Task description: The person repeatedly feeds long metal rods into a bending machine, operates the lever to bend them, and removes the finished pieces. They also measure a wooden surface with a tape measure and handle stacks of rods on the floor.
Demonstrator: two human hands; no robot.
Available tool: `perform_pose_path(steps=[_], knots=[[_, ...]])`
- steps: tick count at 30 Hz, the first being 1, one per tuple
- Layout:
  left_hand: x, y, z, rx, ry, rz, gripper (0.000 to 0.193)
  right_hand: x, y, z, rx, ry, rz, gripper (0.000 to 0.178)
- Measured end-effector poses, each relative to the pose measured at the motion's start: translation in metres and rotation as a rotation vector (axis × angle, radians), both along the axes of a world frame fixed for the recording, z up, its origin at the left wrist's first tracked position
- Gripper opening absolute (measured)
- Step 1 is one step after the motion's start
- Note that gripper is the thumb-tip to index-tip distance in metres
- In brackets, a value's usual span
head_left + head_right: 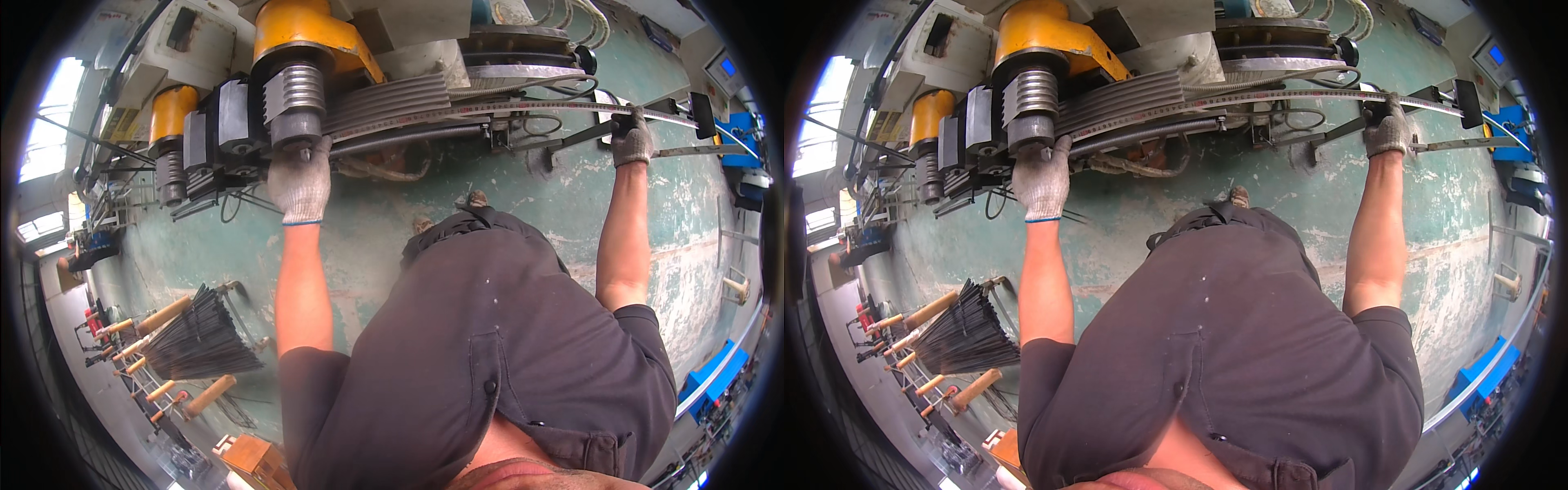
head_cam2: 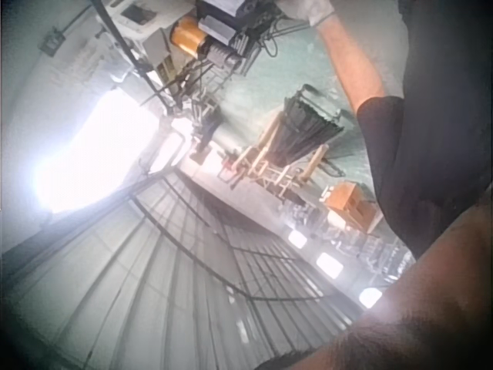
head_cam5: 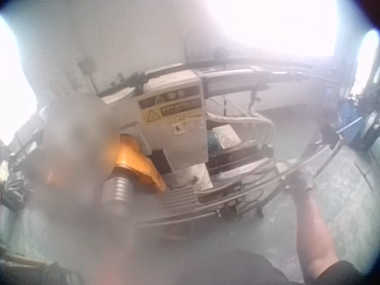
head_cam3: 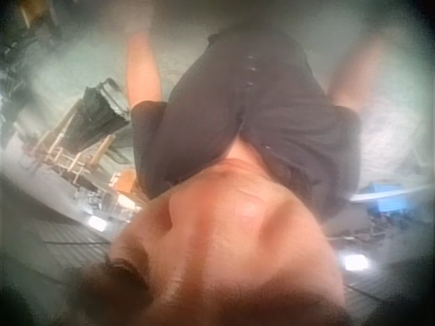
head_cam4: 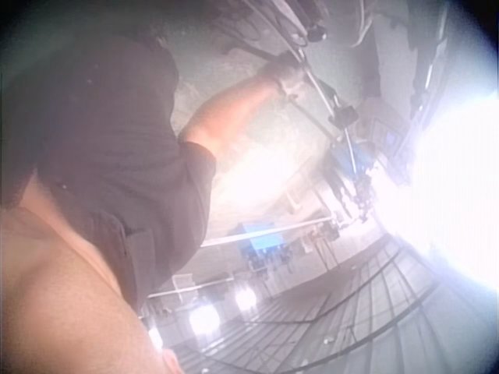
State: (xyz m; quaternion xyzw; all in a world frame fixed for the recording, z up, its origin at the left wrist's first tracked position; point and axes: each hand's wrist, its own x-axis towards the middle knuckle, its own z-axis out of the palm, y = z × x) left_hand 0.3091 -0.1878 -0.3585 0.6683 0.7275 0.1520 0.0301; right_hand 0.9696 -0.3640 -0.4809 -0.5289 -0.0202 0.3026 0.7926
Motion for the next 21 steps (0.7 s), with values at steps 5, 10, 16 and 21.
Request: perform_pose_path(steps=[5, 10, 16, 21], knots=[[0.003, -0.005, 0.007, 0.020, -0.035, -0.057, 0.066, -0.029, 0.005, 0.015, -0.018, -0.009, 0.028, 0.033], [0.004, 0.000, 0.007, -0.032, 0.007, -0.043, 0.065, -0.041, 0.004, 0.026, -0.011, -0.016, 0.019, 0.033], [0.004, 0.002, 0.005, -0.018, 0.012, -0.062, 0.062, -0.041, 0.003, 0.023, -0.012, -0.026, 0.007, 0.034], [0.005, 0.003, 0.003, -0.020, 0.094, -0.068, 0.057, -0.039, 0.001, 0.017, 0.013, -0.026, 0.028, 0.033]])
